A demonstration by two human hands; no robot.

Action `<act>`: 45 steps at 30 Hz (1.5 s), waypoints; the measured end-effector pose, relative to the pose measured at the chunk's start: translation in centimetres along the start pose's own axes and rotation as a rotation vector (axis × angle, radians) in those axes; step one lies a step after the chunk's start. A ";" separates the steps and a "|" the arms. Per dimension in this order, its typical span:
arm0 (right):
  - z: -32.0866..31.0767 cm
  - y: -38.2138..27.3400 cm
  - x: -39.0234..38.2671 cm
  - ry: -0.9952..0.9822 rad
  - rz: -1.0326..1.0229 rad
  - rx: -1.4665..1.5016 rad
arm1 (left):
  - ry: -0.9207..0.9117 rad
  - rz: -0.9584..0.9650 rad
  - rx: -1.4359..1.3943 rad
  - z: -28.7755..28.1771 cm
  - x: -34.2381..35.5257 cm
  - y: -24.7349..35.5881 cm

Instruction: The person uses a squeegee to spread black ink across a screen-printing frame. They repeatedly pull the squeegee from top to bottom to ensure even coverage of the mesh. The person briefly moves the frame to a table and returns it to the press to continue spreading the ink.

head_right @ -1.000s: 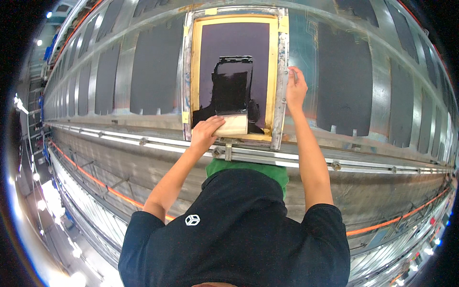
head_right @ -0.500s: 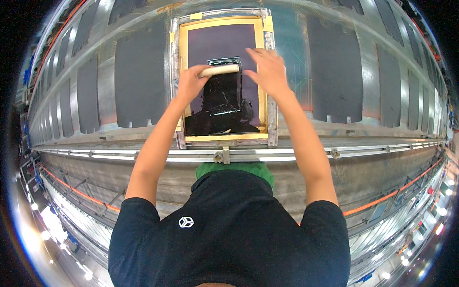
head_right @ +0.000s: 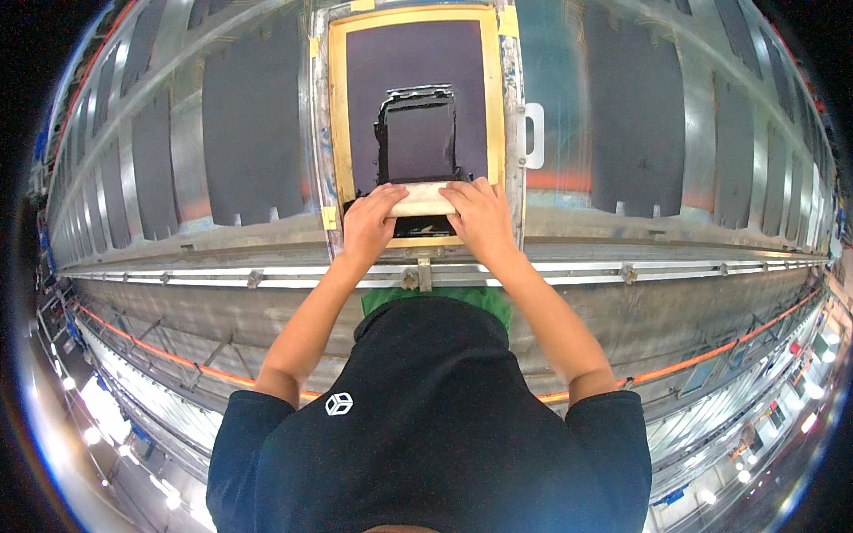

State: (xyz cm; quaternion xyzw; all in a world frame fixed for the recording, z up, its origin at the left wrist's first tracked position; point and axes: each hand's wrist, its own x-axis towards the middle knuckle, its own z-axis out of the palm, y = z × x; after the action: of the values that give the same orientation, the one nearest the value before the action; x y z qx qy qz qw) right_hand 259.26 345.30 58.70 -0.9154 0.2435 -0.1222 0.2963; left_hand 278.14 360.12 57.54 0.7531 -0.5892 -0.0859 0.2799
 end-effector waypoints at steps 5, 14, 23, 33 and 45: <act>-1.8 3.6 9.3 0.112 -0.069 -0.058 | 0.033 -0.059 -0.129 -1.1 9.4 -3.3; 0.4 3.0 4.7 0.082 -0.060 0.044 | -0.082 -0.087 -0.034 -0.3 5.3 -1.7; -1.2 5.4 -2.0 0.058 0.134 0.389 | -0.113 -0.193 -0.165 -1.5 -0.2 0.9; 0.7 16.4 8.2 0.471 0.560 0.575 | 0.021 -0.211 -0.119 -1.2 9.7 -3.3; 5.6 2.1 14.2 0.649 0.361 0.589 | 0.273 -0.140 -0.096 -9.5 -3.9 -8.6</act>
State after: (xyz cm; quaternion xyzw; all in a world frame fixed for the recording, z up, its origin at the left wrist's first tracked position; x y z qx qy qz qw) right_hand 272.64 339.22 54.11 -0.6501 0.4338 -0.4123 0.4682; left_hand 288.60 368.05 60.18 0.7826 -0.4870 -0.0300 0.3867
